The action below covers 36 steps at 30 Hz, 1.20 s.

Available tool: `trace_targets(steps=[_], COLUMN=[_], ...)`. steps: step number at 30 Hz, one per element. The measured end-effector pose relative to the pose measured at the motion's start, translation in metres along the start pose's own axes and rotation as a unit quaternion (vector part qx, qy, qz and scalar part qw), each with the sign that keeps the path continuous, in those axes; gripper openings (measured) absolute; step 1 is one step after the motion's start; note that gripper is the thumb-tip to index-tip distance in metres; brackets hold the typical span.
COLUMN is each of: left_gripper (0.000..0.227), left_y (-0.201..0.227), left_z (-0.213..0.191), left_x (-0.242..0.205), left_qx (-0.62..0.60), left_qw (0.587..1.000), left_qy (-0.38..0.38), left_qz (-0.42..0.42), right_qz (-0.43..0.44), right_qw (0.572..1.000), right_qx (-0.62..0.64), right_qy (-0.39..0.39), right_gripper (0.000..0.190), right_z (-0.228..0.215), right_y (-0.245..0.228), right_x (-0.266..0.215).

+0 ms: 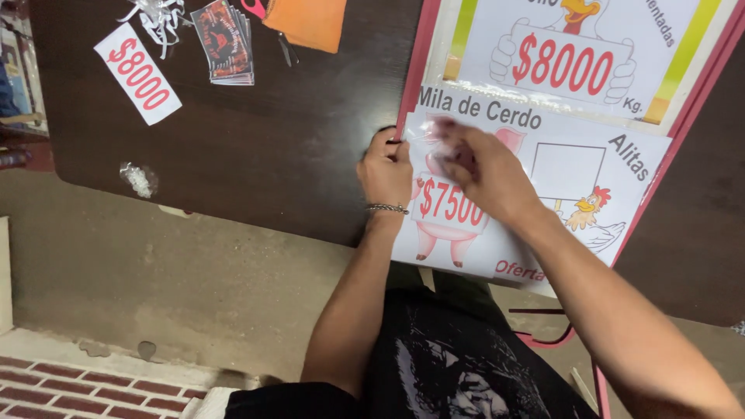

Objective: Applying and smoothing a clear protective film over a printed price sign

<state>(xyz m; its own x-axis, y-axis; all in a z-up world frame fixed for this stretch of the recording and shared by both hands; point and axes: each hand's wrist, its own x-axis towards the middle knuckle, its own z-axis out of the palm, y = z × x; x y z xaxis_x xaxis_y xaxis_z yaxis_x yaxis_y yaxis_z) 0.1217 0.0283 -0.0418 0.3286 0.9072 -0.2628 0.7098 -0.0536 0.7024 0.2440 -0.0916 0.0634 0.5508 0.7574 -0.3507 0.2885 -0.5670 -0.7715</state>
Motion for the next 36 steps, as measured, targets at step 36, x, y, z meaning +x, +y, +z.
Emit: trace_targets(steps=[36], left_gripper=[0.078], left_y=[0.004], left_z=[-0.027], left_x=[-0.014], left_qx=[-0.109], left_qw=[0.989], left_qy=[-0.091], left_qz=[-0.038], right_qz=[-0.291], right_qw=[0.918], right_qx=[-0.260], right_qy=[-0.078], right_gripper=[0.003], right_z=[0.048], right_y=[0.023], right_x=[0.094])
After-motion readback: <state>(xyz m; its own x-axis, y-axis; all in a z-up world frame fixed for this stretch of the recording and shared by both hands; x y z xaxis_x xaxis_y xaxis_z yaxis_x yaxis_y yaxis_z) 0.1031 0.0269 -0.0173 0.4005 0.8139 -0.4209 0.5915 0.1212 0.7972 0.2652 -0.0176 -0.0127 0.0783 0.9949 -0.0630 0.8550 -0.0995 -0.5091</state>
